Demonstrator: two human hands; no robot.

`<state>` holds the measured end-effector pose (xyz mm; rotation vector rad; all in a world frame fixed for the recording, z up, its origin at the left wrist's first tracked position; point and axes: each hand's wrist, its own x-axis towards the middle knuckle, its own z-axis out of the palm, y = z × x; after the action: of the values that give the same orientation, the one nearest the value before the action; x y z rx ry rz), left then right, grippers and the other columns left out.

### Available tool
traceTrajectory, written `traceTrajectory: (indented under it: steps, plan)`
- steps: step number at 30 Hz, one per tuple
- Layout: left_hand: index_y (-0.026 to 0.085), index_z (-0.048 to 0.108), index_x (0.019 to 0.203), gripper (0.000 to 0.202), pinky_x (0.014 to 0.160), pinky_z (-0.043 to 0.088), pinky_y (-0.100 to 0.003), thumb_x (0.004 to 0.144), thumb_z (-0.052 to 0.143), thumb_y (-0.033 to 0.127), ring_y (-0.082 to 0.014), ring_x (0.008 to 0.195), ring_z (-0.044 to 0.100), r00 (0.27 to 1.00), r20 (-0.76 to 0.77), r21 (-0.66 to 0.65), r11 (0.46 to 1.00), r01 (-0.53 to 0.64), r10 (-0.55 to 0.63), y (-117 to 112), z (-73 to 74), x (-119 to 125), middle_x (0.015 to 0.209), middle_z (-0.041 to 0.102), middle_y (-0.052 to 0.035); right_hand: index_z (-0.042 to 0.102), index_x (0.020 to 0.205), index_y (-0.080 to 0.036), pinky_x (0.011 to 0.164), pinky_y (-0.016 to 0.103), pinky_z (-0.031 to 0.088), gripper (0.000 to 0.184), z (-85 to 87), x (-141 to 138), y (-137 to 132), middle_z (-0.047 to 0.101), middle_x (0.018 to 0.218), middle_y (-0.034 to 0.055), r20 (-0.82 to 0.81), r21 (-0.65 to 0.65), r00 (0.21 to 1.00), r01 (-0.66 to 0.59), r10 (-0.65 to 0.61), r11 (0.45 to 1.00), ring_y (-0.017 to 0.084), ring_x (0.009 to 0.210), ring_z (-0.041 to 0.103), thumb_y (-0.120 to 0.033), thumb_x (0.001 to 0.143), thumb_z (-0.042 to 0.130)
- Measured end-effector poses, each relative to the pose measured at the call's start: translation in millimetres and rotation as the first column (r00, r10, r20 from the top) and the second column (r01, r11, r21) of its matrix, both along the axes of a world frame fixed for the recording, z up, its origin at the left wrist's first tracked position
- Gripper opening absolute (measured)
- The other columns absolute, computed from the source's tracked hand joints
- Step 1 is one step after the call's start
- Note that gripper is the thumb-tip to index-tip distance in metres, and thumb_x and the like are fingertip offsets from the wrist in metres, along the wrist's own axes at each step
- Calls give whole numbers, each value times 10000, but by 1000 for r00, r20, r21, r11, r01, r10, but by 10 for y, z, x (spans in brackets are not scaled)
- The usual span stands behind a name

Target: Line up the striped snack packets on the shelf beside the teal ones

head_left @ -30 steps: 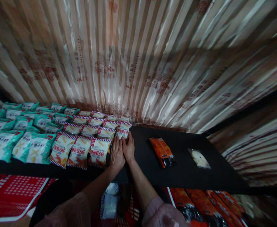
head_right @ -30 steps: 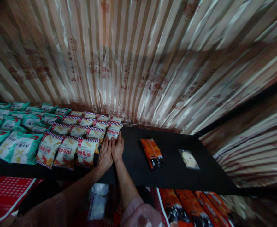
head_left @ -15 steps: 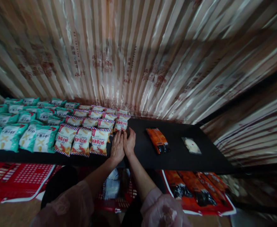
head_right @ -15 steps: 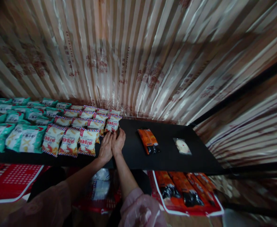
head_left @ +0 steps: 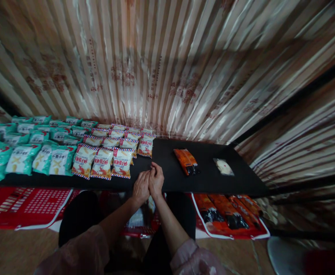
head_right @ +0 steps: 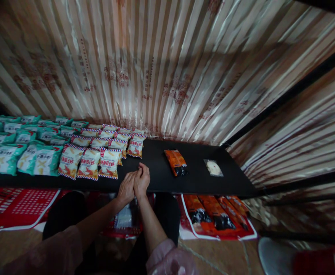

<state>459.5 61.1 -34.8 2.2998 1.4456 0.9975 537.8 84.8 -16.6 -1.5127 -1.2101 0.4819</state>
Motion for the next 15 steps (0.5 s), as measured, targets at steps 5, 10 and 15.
traceTrajectory:
  steps: [5, 10, 15]
  plan:
    - [121, 535, 1123, 318, 900, 458, -357, 860, 366, 182, -212, 995, 530, 997, 69, 15, 999, 42, -43, -253, -50, -66, 1037, 605, -109, 606, 976, -152, 806, 314, 471, 302, -91, -51, -276, 625, 948, 81, -73, 1, 997, -27, 27, 1000, 159, 851, 608, -224, 825, 354]
    - [134, 571, 1012, 281, 824, 480, -362, 875, 336, 206, -213, 924, 539, 994, 71, 58, 995, 80, -84, -511, -97, -152, 947, 604, -113, 620, 926, -172, 784, 305, 477, 279, -112, -121, -581, 636, 899, 64, -115, 20, 991, -62, 64, 998, 154, 822, 610, -210, 827, 362]
    - [128, 580, 998, 276, 795, 484, -369, 845, 355, 177, -220, 889, 537, 986, -12, 36, 985, 169, -169, -765, -304, -262, 910, 601, -113, 634, 857, -194, 775, 306, 474, 265, -264, -181, -936, 643, 871, 54, -90, 47, 991, -95, 99, 994, 158, 818, 605, -180, 800, 375]
